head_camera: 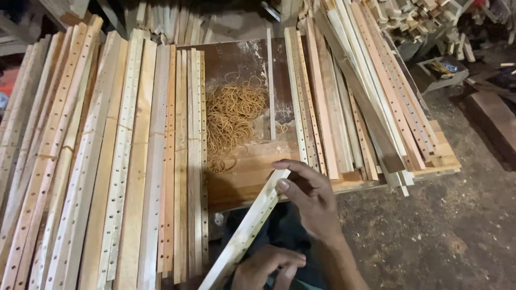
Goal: Sorting and stacking pre-drilled wooden slats in a workshop
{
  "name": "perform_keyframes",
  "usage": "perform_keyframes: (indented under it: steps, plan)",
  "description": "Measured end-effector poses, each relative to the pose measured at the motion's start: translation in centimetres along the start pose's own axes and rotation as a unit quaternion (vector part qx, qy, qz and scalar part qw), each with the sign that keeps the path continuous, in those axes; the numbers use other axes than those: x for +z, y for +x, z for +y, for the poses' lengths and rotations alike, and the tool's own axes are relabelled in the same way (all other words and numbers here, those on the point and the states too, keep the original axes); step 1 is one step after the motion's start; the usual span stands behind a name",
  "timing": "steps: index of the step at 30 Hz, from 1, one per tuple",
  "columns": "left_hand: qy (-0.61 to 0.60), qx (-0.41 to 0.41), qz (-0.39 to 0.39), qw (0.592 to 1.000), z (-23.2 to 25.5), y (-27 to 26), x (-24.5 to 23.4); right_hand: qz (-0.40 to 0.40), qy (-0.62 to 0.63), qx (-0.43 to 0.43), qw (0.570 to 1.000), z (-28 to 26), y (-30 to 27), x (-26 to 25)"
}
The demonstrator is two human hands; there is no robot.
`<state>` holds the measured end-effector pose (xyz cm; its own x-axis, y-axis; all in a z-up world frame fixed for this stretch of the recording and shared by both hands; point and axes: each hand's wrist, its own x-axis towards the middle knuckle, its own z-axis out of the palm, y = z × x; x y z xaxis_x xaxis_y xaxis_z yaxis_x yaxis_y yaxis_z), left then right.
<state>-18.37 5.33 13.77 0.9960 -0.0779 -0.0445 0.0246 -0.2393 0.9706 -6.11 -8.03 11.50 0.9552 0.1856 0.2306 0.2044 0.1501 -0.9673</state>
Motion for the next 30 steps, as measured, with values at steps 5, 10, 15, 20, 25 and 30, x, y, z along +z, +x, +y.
perform_keyframes:
  steps: [5, 10, 15, 20, 25, 30]
  plan:
    - [0.132, 0.130, 0.159, 0.970, 0.0, 1.0, -1.8, -0.035, -0.066, 0.026, 0.997, 0.2, -0.2, -0.7]
    - [0.168, -0.061, -0.067, 0.982, -3.7, 5.0, -4.5, -0.016, -0.119, 0.061, 0.991, 0.1, -0.6, 0.5]
    - [0.013, -0.019, -0.101, 0.995, -5.3, 6.0, -5.0, 0.069, -0.063, 0.014, 0.996, 1.9, -1.3, 2.4]
    - [0.002, -0.054, -0.104, 0.993, -4.1, 5.9, -5.6, 0.096, -0.178, 0.034, 0.979, 1.3, -1.8, 3.1]
    - [0.031, -0.059, -0.095, 0.993, -5.3, 5.9, -5.4, 0.105, -0.127, 0.037, 0.986, 1.0, -1.5, 3.7]
    - [0.061, 0.009, -0.043, 0.997, -5.4, 5.9, -4.7, 0.038, -0.132, 0.069, 0.988, 2.1, -0.7, 0.9]
